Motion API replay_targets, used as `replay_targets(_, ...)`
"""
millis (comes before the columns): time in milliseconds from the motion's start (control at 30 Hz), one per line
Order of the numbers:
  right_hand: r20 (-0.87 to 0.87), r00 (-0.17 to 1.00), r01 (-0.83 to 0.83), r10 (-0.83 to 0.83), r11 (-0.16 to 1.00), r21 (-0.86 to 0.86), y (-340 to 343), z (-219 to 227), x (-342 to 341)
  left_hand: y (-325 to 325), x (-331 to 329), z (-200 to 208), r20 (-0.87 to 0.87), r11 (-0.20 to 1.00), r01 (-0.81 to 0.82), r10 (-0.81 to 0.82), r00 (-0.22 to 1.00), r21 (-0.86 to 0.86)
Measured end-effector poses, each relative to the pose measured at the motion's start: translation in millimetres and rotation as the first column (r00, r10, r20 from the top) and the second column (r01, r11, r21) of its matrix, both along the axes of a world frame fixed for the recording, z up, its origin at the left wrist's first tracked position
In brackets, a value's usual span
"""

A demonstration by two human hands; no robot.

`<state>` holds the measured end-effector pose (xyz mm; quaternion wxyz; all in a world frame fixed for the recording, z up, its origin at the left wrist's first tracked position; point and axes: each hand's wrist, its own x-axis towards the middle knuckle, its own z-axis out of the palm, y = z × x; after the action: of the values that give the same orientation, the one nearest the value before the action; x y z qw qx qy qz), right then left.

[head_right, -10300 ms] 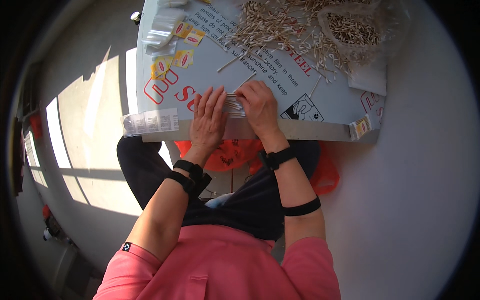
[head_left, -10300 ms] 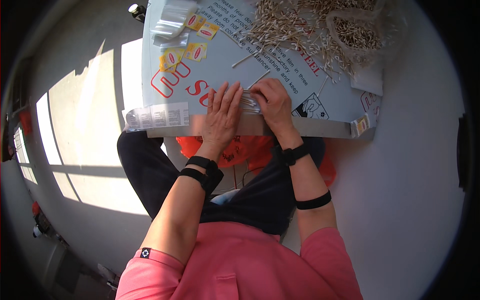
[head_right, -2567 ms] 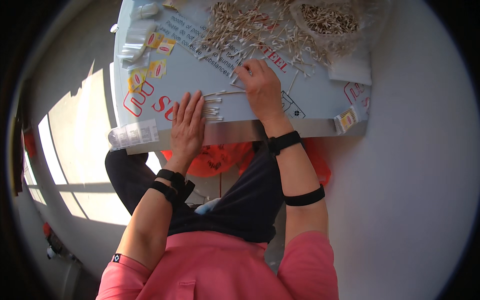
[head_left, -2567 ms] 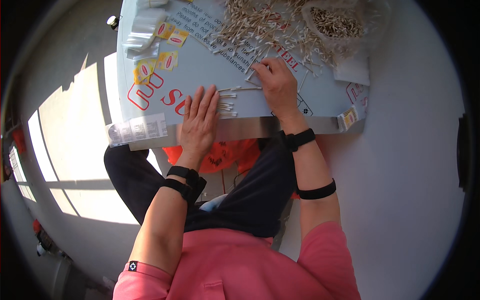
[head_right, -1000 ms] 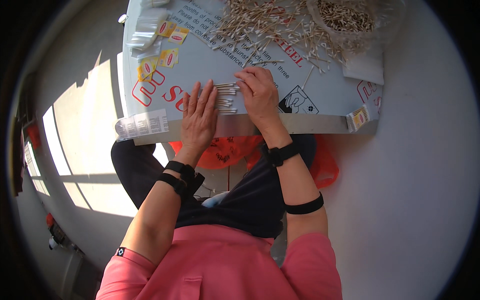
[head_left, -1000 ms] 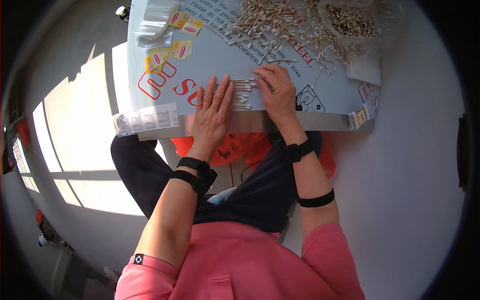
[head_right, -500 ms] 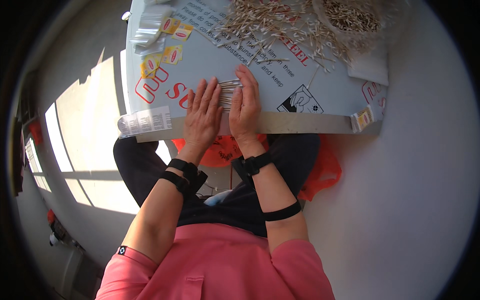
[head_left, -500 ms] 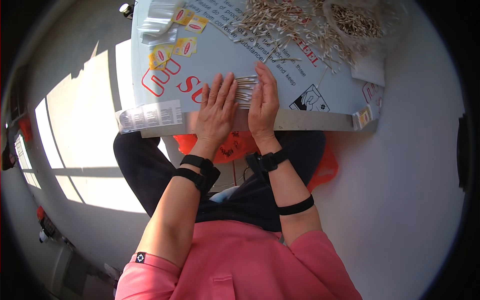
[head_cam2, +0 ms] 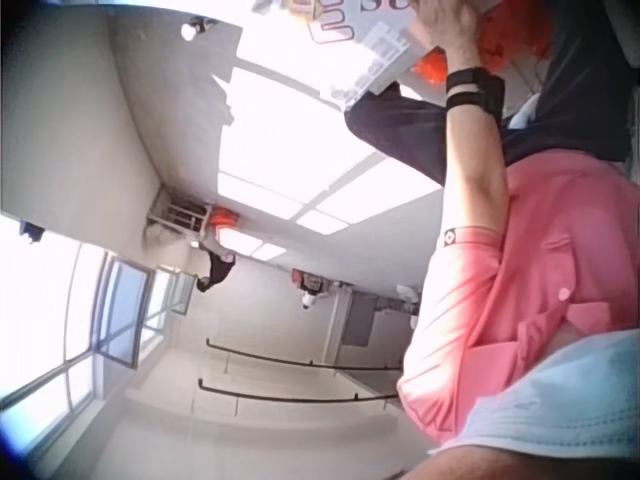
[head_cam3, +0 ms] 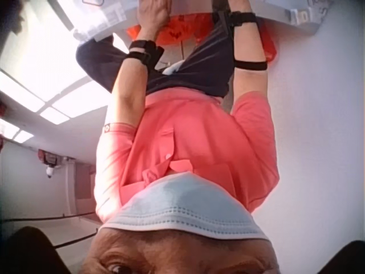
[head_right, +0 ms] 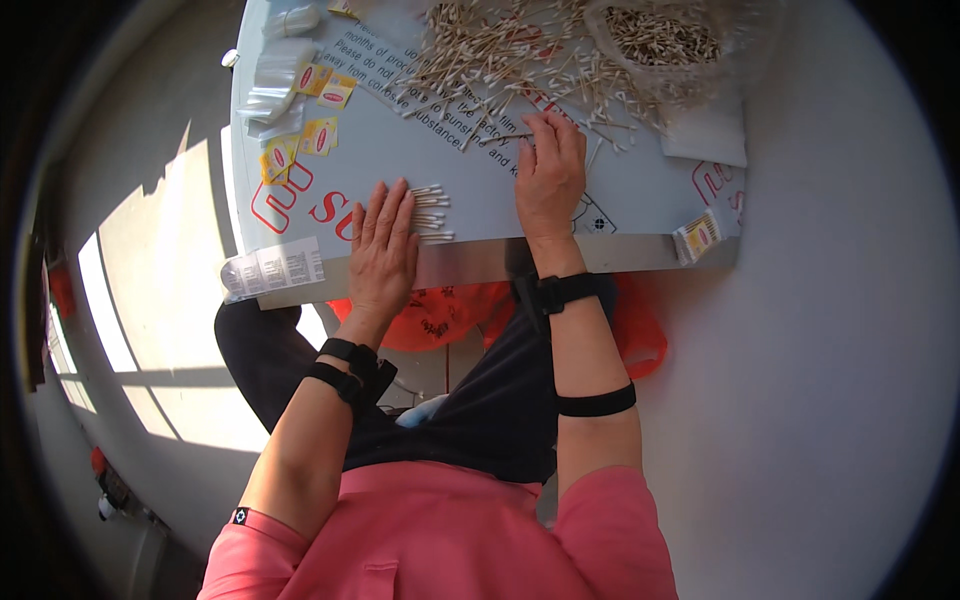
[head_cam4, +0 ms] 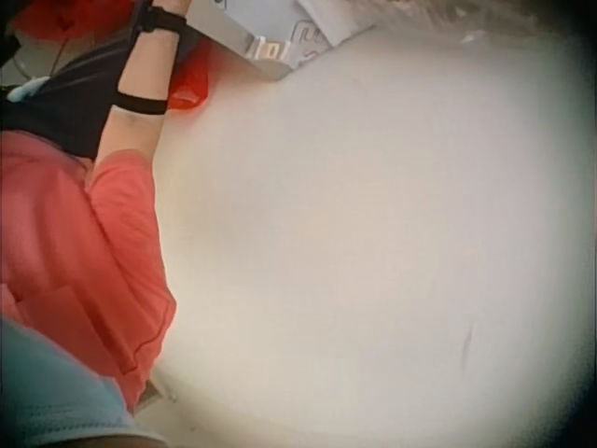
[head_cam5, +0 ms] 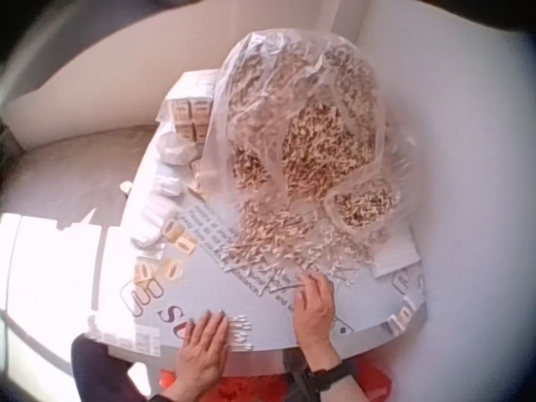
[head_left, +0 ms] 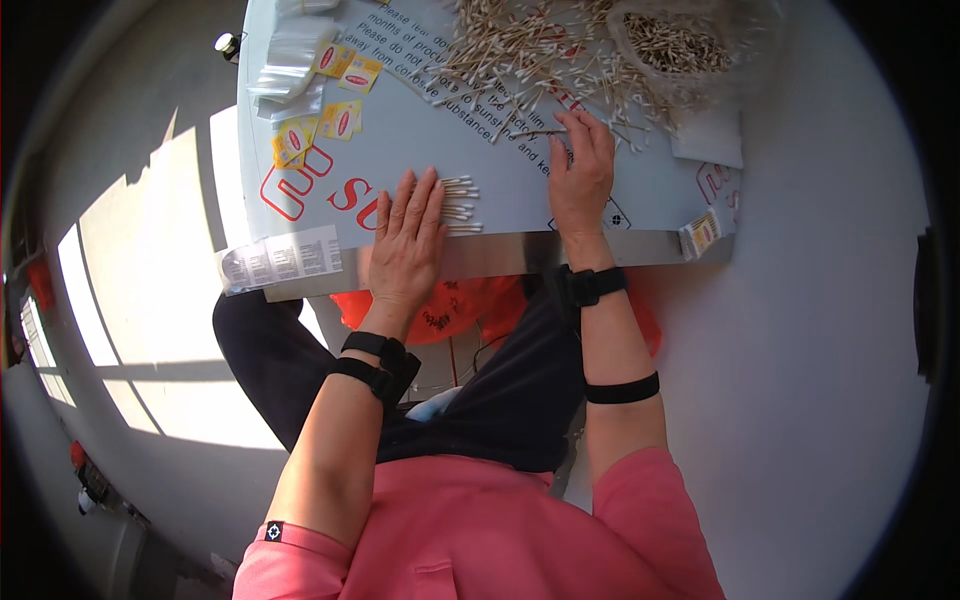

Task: Packaging cotton swabs into small plastic bags and arranging them on a work surface.

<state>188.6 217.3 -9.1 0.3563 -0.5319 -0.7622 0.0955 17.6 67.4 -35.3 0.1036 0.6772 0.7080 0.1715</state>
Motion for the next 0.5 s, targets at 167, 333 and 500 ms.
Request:
replay_targets(167, -0.072, 0.997, -0.054, 0.038, 0.969, -0.239, 15.6, -2.0, -2.3, -1.3, -0.9, 0.9, 0.033, 1.000, -0.008, 0.007, 0.999, 0.014)
replay_targets(333, 0.086, 0.993, -0.053, 0.076, 0.968, -0.244, 31.0, -5.6, -18.7, 1.1, 1.4, 1.6, 0.031, 1.000, -0.005, 0.004, 1.000, 0.018)
replay_targets(500, -0.008, 1.000, -0.028, 0.027, 0.971, -0.239, 26.0, -1.4, 6.7, -1.6, -2.3, 1.6, 0.025, 1.000, -0.015, 0.015, 1.000, 0.015)
